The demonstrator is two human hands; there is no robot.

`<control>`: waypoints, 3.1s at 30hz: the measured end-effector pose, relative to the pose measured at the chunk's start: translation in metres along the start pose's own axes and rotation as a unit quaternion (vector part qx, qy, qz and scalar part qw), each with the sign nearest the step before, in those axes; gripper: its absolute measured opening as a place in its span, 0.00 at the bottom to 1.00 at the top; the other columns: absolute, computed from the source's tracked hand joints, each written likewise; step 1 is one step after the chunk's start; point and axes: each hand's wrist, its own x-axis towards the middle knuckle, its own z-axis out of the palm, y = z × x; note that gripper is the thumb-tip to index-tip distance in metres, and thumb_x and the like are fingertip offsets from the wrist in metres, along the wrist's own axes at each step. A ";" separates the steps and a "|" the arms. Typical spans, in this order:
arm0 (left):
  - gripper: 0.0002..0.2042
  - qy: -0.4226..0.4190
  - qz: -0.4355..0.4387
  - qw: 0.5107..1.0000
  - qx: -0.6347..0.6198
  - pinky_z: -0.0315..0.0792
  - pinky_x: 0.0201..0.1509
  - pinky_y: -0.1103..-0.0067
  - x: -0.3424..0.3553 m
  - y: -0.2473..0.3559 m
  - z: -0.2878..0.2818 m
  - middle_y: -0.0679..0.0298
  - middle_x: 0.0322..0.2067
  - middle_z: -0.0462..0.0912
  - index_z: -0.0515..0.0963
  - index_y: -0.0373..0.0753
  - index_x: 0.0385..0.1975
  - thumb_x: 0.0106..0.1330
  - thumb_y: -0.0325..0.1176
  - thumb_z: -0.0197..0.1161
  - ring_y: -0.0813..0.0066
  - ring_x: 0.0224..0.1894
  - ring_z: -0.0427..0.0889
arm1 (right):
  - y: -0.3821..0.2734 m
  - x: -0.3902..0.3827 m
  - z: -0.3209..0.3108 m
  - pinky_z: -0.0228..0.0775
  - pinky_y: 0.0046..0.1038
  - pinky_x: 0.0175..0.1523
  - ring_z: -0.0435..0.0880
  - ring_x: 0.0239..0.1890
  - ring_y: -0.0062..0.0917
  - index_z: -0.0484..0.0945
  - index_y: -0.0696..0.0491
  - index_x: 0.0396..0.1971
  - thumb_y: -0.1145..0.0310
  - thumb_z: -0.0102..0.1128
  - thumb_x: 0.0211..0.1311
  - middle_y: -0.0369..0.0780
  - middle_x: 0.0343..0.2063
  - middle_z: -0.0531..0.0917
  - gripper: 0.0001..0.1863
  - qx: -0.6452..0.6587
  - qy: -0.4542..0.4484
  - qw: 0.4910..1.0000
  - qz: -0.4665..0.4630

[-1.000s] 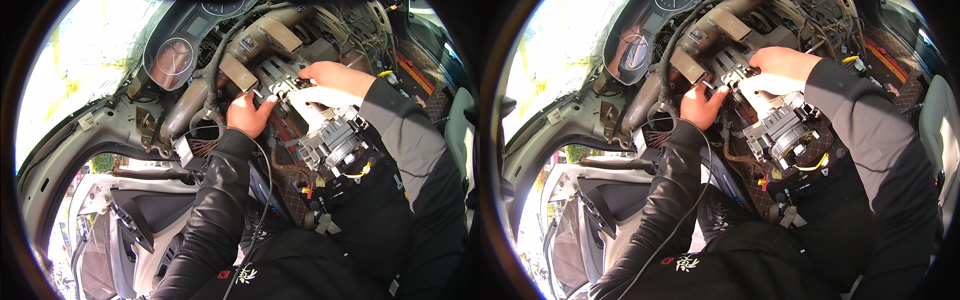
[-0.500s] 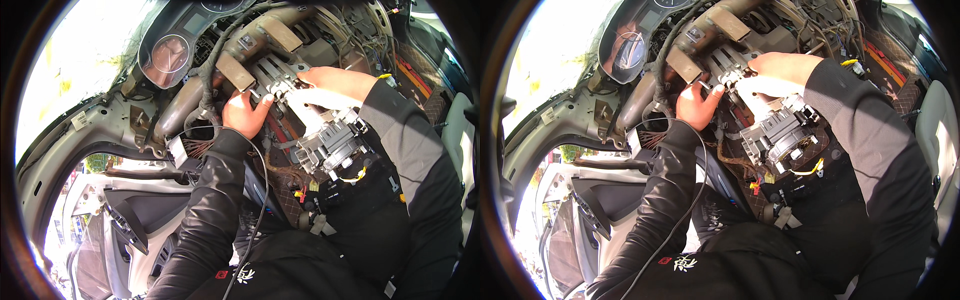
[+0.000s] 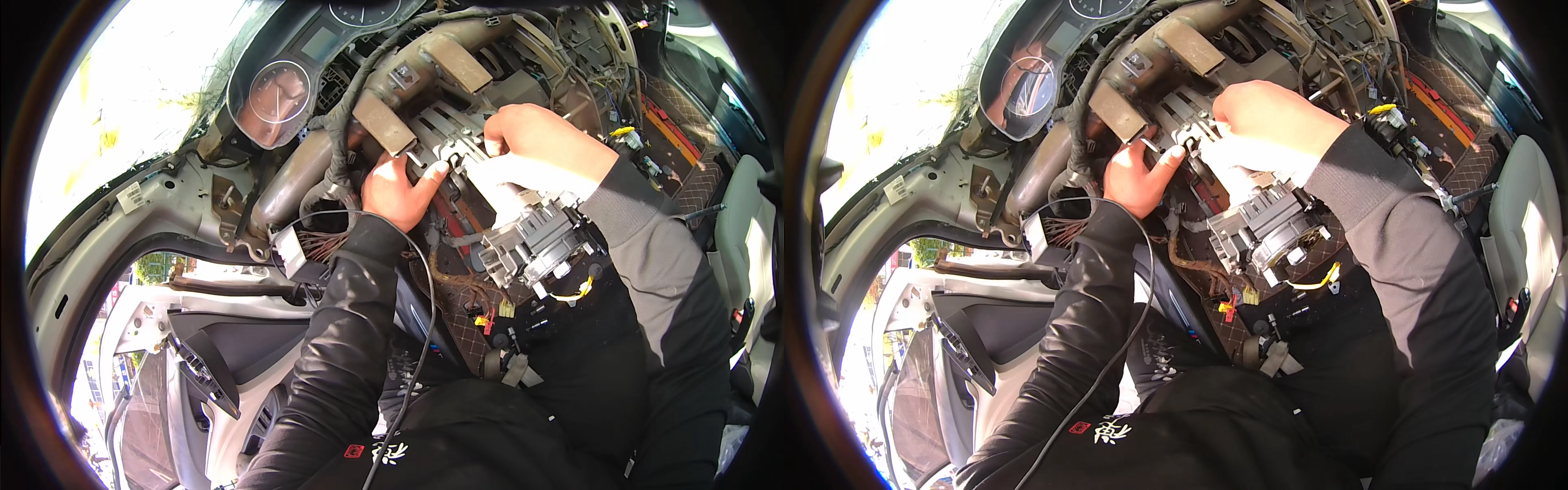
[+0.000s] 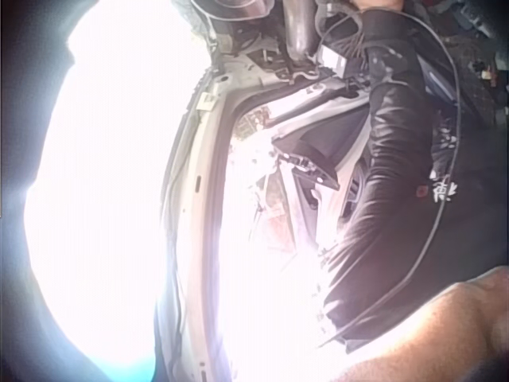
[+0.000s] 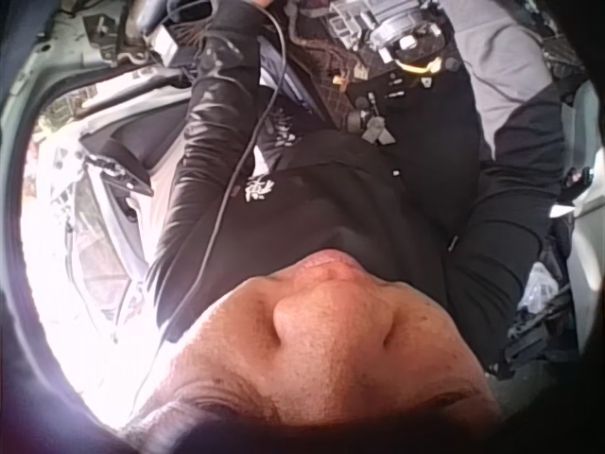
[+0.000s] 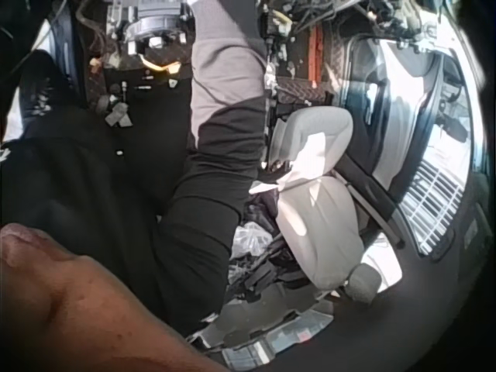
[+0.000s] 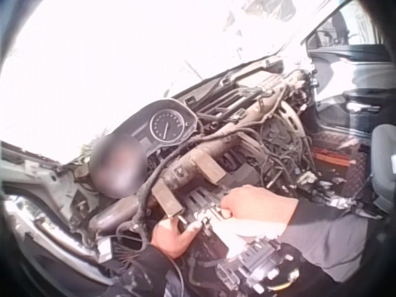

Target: The person sits inside a damaged white car and uses a screwdriver to remove and reinstall a dashboard component. They retrieve a tool from a box outside the vehicle, then reattach the part to the steering column area.

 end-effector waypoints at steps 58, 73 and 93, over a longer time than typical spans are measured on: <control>0.23 -0.169 -0.205 0.893 -0.364 0.78 0.63 0.74 -0.177 -0.003 0.049 0.62 0.52 0.87 0.75 0.30 0.67 0.77 0.29 0.72 0.75 0.54 0.84 | -0.001 -0.034 0.001 0.78 0.41 0.62 0.85 0.54 0.45 0.85 0.59 0.49 0.47 0.71 0.67 0.50 0.47 0.85 0.27 -0.001 -0.048 0.999 -0.003; 0.21 -0.250 -0.198 0.748 -0.582 0.84 0.60 0.71 -0.141 0.028 0.058 0.58 0.52 0.89 0.77 0.29 0.64 0.79 0.35 0.72 0.69 0.53 0.89 | 0.000 -0.033 0.006 0.80 0.42 0.58 0.86 0.51 0.45 0.83 0.59 0.51 0.49 0.72 0.66 0.49 0.48 0.83 0.28 -0.010 -0.031 0.999 -0.016; 0.24 -0.115 -0.114 0.938 -0.305 0.84 0.43 0.67 -0.130 -0.045 0.150 0.53 0.41 0.91 0.71 0.30 0.64 0.70 0.22 0.71 0.64 0.36 0.90 | -0.004 -0.036 0.009 0.81 0.46 0.58 0.87 0.51 0.50 0.81 0.60 0.56 0.49 0.78 0.62 0.51 0.47 0.84 0.33 -0.011 0.022 1.000 0.007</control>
